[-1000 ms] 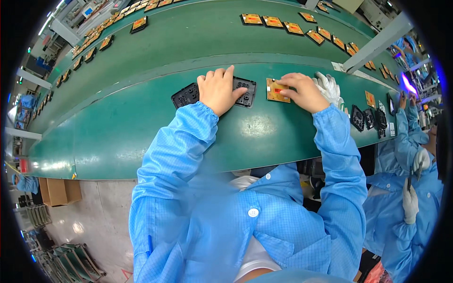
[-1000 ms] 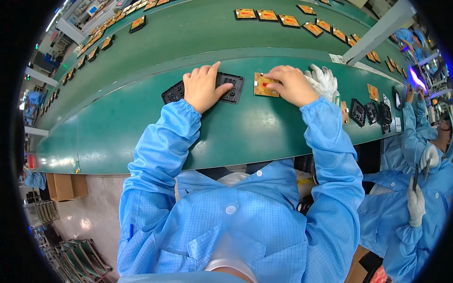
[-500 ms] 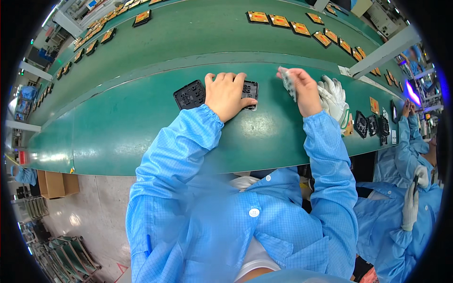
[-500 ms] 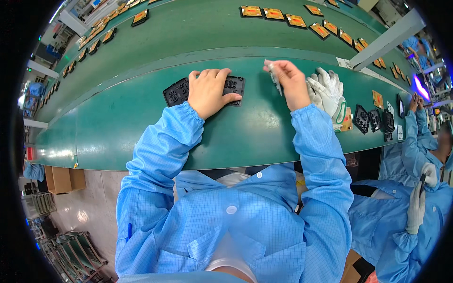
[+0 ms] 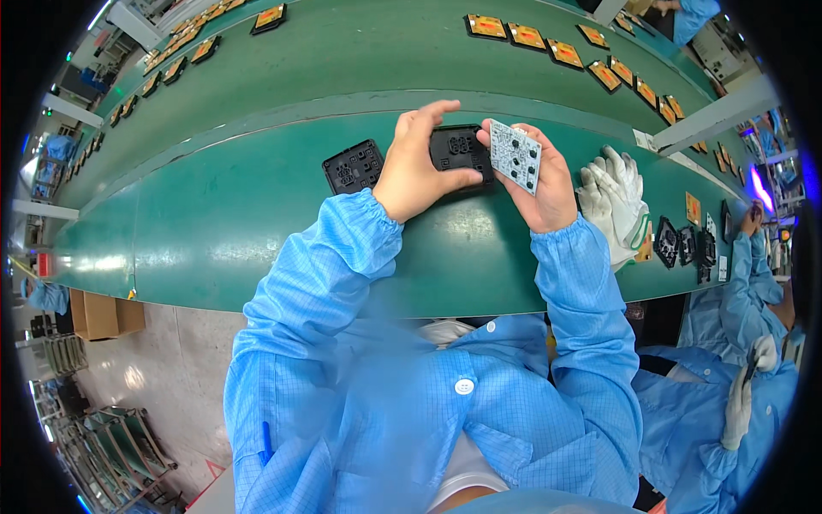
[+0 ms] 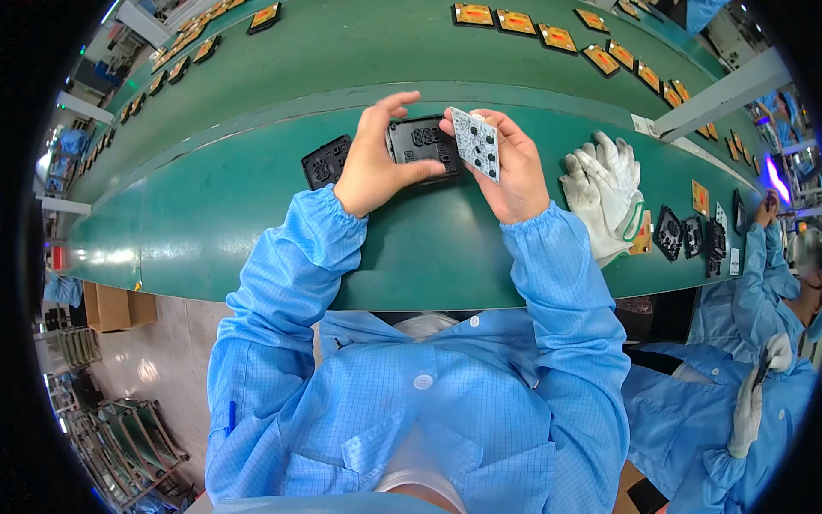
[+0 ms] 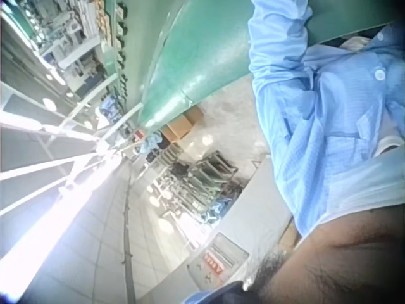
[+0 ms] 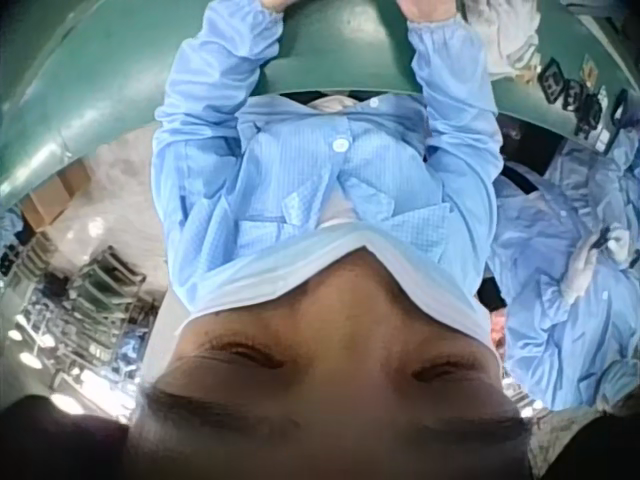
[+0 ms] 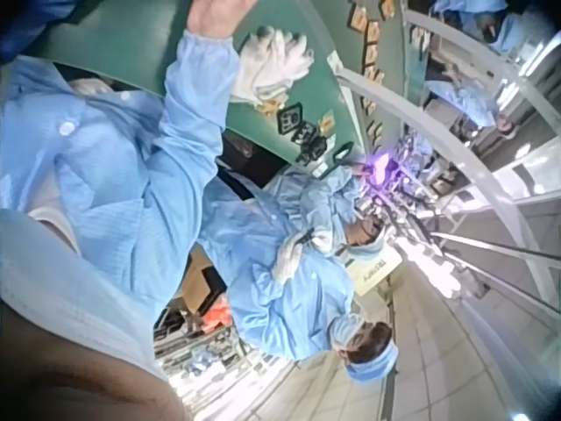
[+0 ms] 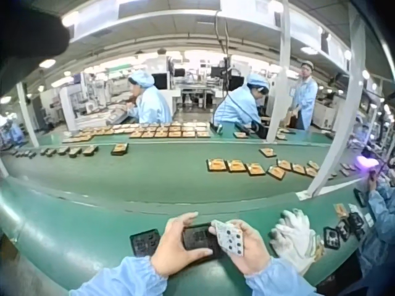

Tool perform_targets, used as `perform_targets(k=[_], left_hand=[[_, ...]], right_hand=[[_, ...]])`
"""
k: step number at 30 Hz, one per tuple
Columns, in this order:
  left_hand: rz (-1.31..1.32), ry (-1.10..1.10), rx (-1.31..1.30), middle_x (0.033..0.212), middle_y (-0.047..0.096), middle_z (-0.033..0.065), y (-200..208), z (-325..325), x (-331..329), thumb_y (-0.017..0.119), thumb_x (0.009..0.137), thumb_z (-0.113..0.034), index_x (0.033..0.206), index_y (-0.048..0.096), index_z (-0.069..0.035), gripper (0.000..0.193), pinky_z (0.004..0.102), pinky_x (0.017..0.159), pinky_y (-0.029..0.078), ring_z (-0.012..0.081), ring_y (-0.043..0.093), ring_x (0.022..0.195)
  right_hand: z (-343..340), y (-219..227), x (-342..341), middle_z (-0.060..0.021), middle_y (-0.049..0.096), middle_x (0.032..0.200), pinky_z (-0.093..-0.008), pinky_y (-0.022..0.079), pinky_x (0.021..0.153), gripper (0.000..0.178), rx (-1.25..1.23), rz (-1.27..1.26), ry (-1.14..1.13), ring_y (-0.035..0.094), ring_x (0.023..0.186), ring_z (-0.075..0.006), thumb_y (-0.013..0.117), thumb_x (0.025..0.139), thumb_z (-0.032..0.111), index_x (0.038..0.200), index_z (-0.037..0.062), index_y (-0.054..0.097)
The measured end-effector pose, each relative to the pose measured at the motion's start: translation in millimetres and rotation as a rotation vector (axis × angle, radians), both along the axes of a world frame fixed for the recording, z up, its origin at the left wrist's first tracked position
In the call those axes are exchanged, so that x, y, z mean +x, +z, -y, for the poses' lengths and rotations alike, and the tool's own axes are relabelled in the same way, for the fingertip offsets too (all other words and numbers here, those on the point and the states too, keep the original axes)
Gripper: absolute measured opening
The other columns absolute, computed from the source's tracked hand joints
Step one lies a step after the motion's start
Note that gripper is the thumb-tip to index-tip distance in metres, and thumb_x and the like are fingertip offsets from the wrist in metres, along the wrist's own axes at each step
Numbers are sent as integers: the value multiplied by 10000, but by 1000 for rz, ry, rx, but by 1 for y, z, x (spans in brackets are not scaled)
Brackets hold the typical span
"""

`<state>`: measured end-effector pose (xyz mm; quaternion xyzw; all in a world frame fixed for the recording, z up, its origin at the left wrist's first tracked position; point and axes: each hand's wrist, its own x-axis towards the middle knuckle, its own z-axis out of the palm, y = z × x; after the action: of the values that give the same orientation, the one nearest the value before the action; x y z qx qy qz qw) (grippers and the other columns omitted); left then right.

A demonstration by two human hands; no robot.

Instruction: Assembling electronic components into cases and preparing for cleanroom tasks by putting on protective gloves.

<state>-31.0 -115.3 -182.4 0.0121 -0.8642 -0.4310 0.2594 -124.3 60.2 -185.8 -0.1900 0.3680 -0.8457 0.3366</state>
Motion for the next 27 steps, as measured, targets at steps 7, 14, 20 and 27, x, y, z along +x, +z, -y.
perform_targets(k=[7, 14, 20, 27], left_hand=[[366, -354, 1553, 1256, 491, 172, -13, -1, -4, 594, 784, -9, 1334, 404, -75, 586, 418, 919, 491, 291, 605, 995], [322, -486, 1611, 1272, 490, 151, 8, -20, 2, 474, 895, -122, 1420, 305, -150, 553, 545, 940, 485, 318, 550, 1141], [451, -566, 1565, 1292, 489, 96, 5, -26, 4, 236, 862, -733, 1407, 337, -184, 781, 484, 925, 507, 245, 548, 1153], [530, -448, 1433, 1276, 494, 84, 10, -34, 6, 174, 851, -761, 1400, 370, -192, 815, 434, 919, 493, 221, 523, 1153]], right_hand=[[4, 10, 10, -240, 511, 1302, -397, 436, 997, 243, 151, -235, -68, 549, 1174, -306, 508, 966, 197, 1090, -9, 546], [-6, 16, 12, -210, 528, 1295, -375, 428, 990, 203, 212, -363, -229, 546, 1169, -294, 520, 959, 159, 1059, -11, 566], [6, 12, 22, -168, 601, 1197, -429, 414, 906, 180, 503, -1624, -548, 585, 1063, -328, 647, 833, 148, 970, 42, 599], [8, 12, 24, -144, 601, 1208, -424, 419, 907, 163, 511, -1685, -581, 588, 1063, -320, 641, 841, 169, 953, 57, 598]])
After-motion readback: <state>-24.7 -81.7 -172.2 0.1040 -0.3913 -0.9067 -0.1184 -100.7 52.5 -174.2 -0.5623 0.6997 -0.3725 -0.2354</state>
